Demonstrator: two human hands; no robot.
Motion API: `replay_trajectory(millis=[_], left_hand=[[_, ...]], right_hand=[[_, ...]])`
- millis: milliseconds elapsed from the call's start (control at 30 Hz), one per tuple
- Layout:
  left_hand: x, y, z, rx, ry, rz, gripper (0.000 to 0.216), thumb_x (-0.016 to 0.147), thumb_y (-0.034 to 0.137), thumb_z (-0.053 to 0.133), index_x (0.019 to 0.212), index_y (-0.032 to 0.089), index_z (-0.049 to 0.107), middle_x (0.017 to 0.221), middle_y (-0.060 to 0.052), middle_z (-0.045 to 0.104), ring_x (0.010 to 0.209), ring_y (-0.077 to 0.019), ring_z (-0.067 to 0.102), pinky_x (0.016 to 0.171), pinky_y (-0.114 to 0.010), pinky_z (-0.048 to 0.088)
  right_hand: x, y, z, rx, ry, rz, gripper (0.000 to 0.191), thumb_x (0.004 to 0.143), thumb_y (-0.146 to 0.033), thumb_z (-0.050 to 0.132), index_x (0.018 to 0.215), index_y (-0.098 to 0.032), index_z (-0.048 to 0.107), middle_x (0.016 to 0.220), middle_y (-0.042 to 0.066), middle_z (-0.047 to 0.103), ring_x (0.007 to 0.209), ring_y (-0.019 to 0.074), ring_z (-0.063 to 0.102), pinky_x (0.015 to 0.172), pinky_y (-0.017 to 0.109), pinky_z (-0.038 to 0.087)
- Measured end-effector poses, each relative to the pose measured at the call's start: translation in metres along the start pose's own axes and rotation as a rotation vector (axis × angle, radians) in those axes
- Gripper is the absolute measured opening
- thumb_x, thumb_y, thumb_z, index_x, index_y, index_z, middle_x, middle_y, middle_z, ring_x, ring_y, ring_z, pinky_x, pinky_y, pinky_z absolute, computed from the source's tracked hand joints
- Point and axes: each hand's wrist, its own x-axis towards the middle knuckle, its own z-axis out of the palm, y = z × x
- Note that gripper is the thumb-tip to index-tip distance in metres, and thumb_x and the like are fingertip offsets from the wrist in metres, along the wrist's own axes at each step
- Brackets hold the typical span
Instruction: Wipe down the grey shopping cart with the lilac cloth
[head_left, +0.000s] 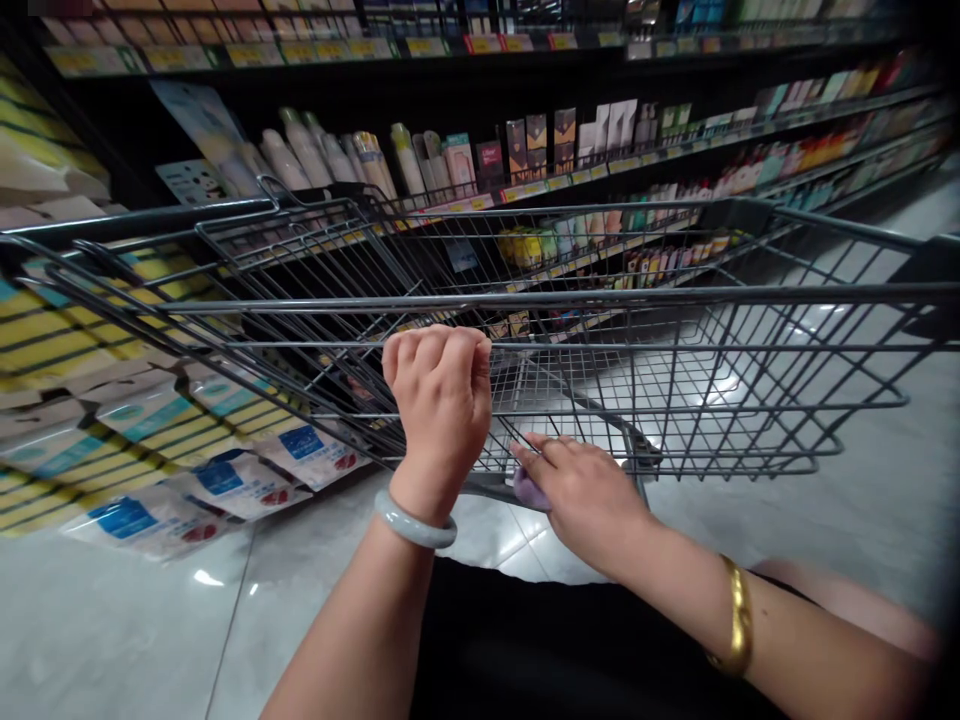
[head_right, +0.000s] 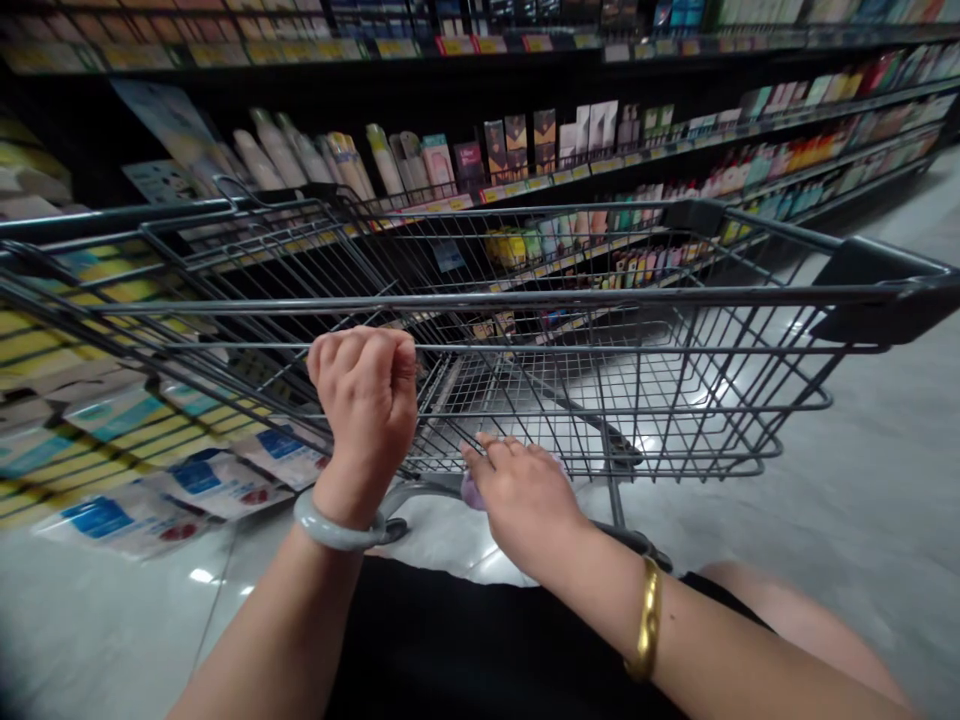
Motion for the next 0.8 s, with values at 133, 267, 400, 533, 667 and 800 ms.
replay_trajectory(millis=[133,267,400,533,667,800], left_hand=[[0.000,0.000,-0.001,0.003,-0.008,-0.006,0.017,0.100,0.028,0.050,0.089,0.023,0.062,0.087,-0.005,0.068,0.087,-0.0225,0.055,0.092,-0.040,0.038],[0.000,0.000,0.001,-0.004,-0.003,-0.004,0.018,0.100,0.029,0.050,0.089,0.023,0.063,0.087,-0.005,0.068,0.088,-0.0226,0.055,0.094,-0.040,0.037],[0.000,0.000,0.001,-0.015,0.002,-0.005,0.019,0.100,0.028,0.049,0.089,0.023,0.063,0.088,-0.005,0.068,0.088,-0.0224,0.055,0.094,-0.040,0.037],[0.000,0.000,0.002,0.011,0.013,-0.001,0.018,0.100,0.028,0.050,0.089,0.023,0.063,0.087,-0.005,0.068,0.088,-0.0225,0.054,0.094,-0.039,0.037],[0.000,-0.001,0.003,0.024,0.018,0.004,0.019,0.100,0.028,0.049,0.087,0.023,0.062,0.086,-0.004,0.068,0.087,-0.0224,0.055,0.094,-0.039,0.037],[0.000,-0.001,0.002,0.021,0.013,0.005,0.019,0.100,0.029,0.050,0.088,0.022,0.062,0.088,-0.005,0.068,0.088,-0.0225,0.055,0.094,-0.039,0.037]], right_hand=[[0.000,-0.008,-0.005,-0.112,-0.100,0.049,0.063,0.085,-0.010,0.051,0.148,-0.017,0.049,0.123,0.017,0.069,0.099,0.0272,0.068,0.077,0.041,0.057],[0.000,-0.006,-0.018,-0.149,-0.214,0.167,0.067,0.081,-0.006,0.051,0.148,-0.010,0.047,0.104,0.017,0.072,0.087,0.0267,0.069,0.065,0.037,0.054],[0.001,0.001,-0.030,-0.068,-0.232,0.194,0.059,0.082,-0.012,0.054,0.141,-0.015,0.055,0.108,0.015,0.072,0.094,0.0278,0.069,0.070,0.037,0.054],[0.004,0.002,-0.036,0.060,-0.207,0.172,0.053,0.085,-0.019,0.053,0.138,-0.024,0.058,0.110,0.010,0.072,0.097,0.0251,0.070,0.078,0.037,0.055],[0.009,-0.001,-0.032,0.099,-0.236,0.141,0.059,0.089,-0.022,0.050,0.147,-0.024,0.050,0.110,0.010,0.072,0.098,0.0249,0.070,0.079,0.037,0.056],[0.010,-0.008,-0.027,-0.009,-0.282,0.160,0.069,0.086,-0.015,0.050,0.154,-0.016,0.039,0.108,0.014,0.072,0.093,0.0258,0.071,0.071,0.036,0.056]])
